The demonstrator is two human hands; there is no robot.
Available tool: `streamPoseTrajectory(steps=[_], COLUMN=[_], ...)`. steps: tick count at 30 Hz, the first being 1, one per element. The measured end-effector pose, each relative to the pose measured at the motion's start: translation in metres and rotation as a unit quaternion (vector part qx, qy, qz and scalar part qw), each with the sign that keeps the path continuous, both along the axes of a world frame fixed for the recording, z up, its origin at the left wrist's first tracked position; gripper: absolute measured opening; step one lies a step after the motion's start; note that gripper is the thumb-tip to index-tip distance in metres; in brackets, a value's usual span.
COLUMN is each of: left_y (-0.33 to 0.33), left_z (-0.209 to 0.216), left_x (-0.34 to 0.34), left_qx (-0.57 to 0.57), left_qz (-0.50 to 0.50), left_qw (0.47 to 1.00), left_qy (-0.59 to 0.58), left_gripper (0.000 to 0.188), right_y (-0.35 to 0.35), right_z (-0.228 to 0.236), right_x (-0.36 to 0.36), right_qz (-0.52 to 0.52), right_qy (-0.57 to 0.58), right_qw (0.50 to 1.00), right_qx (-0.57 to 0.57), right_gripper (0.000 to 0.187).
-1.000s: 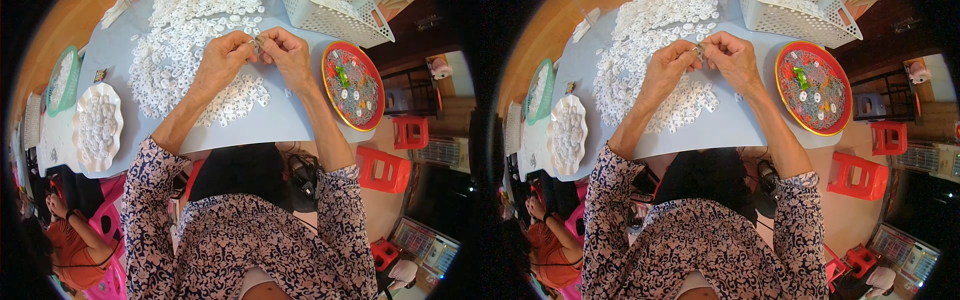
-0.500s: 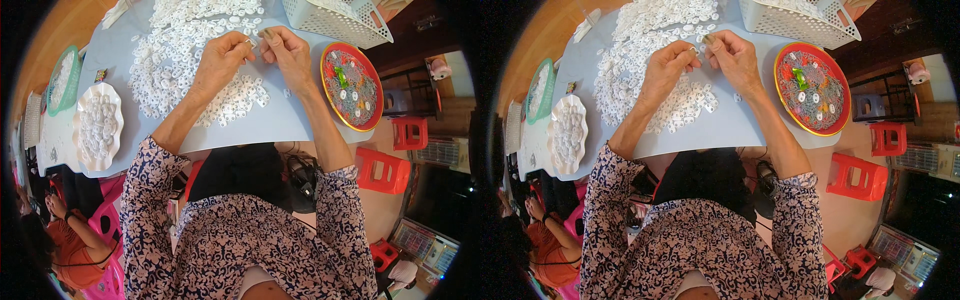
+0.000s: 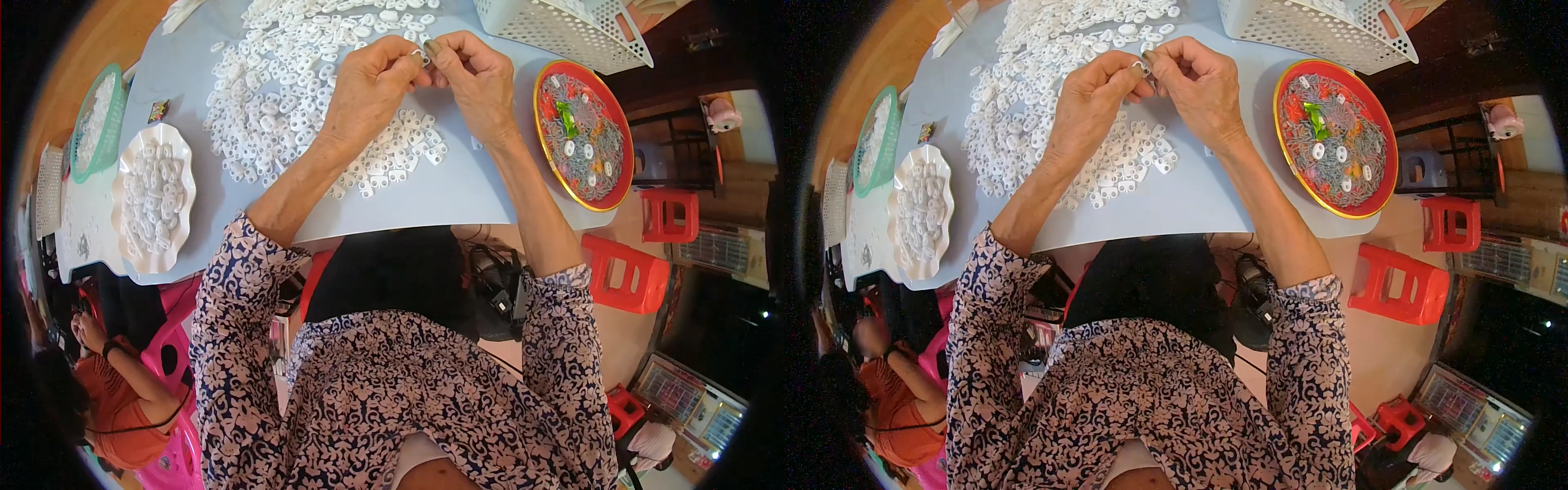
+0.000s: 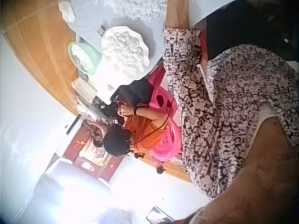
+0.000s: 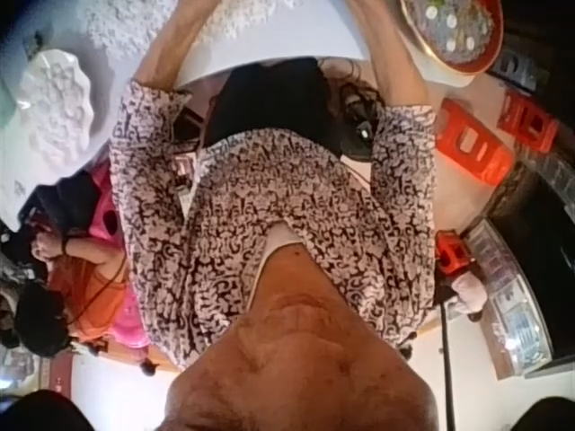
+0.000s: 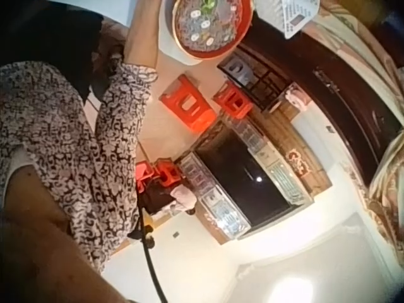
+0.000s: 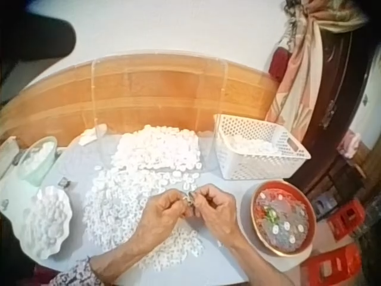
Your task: The person is manually assembling small white plastic components at a table.
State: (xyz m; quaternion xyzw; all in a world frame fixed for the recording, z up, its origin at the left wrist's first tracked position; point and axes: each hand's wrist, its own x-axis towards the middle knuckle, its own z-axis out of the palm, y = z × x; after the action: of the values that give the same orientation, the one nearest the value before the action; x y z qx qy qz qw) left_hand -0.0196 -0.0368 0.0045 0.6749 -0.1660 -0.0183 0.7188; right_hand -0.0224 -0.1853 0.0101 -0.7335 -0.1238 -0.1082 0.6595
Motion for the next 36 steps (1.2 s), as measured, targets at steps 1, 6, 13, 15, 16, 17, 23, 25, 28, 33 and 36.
streamPoseTrajectory(steps=[1,6,13,15,16,17,23,25,28,33,36], left_y=[-0.001,-0.001,0.005,0.009,0.013,0.017,0.034,0.032,0.020,0.012,0.013], left_z=[0.000,-0.002,0.002,0.002,0.006,0.008,0.008,0.006,0.004,-0.010,-0.011], left_x=[0.000,0.006,0.010,0.016,0.019,0.021,0.025,0.025,0.024,0.024,0.022], left_qx=[-0.003,-0.008,0.012,0.015,0.046,0.077,0.220,0.274,0.309,0.403,0.377], left_qz=[0.006,0.001,-0.015,-0.024,-0.004,0.017,0.048,0.043,0.049,0.030,0.040], left_qw=[1.000,1.000,1.000,1.000,0.998,0.995,0.944,0.914,0.884,0.841,0.860], left_qy=[0.007,0.022,0.002,-0.009,-0.032,-0.055,-0.239,-0.294,-0.348,-0.360,-0.341], left_gripper=[0.016,0.017,0.017,0.017,0.016,0.016,0.013,0.013,0.012,0.012,0.012], right_y=[0.000,-0.002,-0.004,-0.005,-0.004,-0.004,-0.011,-0.013,-0.015,-0.013,-0.013], right_z=[-0.001,-0.003,-0.003,-0.002,0.000,0.001,0.001,-0.002,-0.004,-0.001,-0.001], right_x=[0.000,0.000,0.003,0.003,0.002,0.002,0.004,0.008,0.008,0.006,0.005], right_qz=[-0.005,-0.015,0.010,0.014,0.008,0.002,0.008,0.008,0.005,0.006,0.013], right_qy=[-0.009,-0.016,-0.010,-0.012,0.012,0.036,0.072,0.056,0.041,0.043,0.038], right_qw=[1.000,1.000,1.000,1.000,1.000,0.998,0.991,0.995,0.998,0.998,0.997], right_qx=[-0.001,-0.010,0.001,-0.003,0.027,0.058,0.109,0.086,0.052,0.047,0.072], right_gripper=[0.015,0.012,0.012,0.013,0.013,0.013,0.013,0.012,0.012,0.011,0.009])
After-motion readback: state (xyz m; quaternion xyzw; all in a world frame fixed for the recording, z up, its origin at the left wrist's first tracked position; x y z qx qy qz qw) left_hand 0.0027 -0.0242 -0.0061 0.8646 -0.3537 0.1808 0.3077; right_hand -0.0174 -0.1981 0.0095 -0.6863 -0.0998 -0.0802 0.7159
